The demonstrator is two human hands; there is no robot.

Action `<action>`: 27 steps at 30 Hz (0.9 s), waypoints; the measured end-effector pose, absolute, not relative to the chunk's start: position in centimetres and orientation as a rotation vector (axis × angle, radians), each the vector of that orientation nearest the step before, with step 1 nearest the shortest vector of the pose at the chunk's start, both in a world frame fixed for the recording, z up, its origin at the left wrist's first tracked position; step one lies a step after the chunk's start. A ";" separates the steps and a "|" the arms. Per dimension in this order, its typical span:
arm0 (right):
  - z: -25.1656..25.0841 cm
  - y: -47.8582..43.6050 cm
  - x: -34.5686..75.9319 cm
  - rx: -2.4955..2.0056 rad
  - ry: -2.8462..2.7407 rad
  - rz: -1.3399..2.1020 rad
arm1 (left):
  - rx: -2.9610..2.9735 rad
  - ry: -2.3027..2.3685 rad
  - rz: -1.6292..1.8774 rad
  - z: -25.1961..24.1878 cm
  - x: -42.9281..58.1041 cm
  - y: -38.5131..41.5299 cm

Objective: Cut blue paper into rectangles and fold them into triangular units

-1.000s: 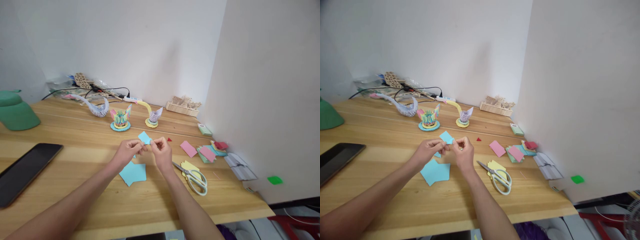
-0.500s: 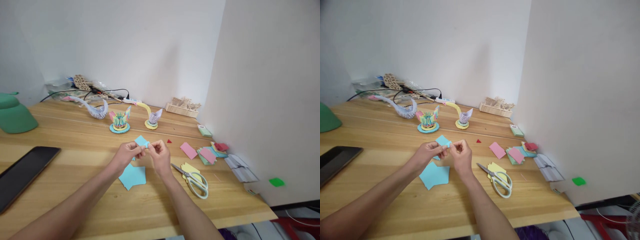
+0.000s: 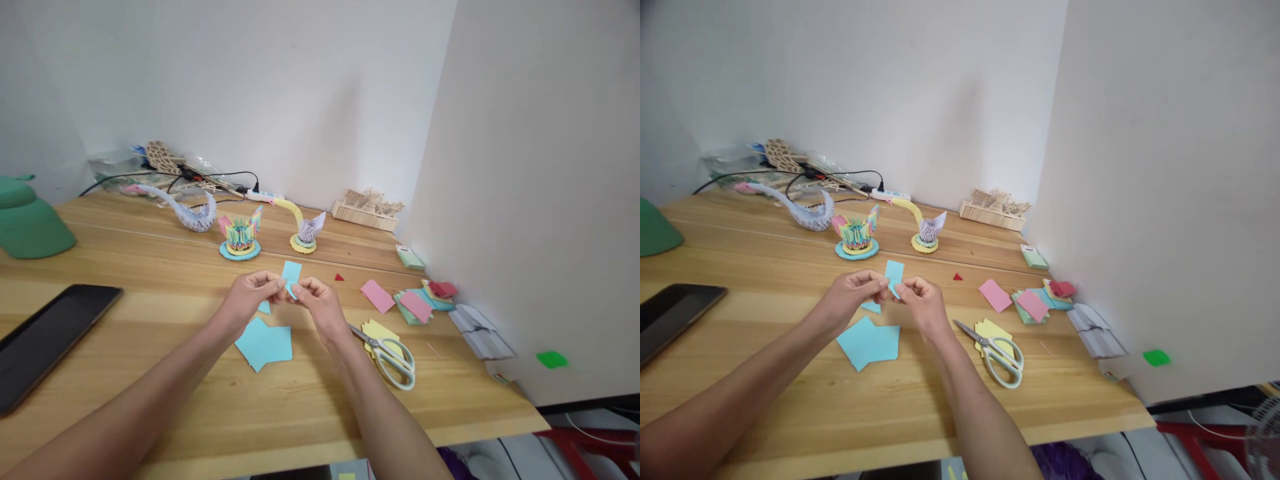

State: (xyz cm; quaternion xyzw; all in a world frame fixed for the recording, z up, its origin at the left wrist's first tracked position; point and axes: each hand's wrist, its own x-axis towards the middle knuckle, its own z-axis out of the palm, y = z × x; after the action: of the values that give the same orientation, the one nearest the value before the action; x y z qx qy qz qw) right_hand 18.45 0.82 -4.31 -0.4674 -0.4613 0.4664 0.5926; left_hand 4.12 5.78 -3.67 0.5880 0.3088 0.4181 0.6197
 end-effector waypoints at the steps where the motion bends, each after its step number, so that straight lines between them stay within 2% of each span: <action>1: -4.3 0.8 18.3 -1.065 -1.046 1.122 | 1.331 0.691 0.975 -3.8 4.1 5.8; 8: -4.4 1.0 17.9 -1.142 -1.013 1.024 | 1.291 0.677 0.895 -4.2 4.2 6.0; 13: -3.8 0.9 19.1 -1.289 -1.235 0.780 | 1.393 0.820 0.838 -3.1 3.9 6.1; 27: -4.1 1.0 19.7 -1.200 -1.246 0.873 | 1.542 0.831 0.841 -3.6 4.0 6.4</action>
State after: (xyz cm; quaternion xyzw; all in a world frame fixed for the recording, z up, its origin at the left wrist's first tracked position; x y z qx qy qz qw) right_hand 19.74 0.98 -4.07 -0.5106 -0.5299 0.3712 0.5664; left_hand 3.97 6.41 -3.60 0.6554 0.3531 0.3573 0.5640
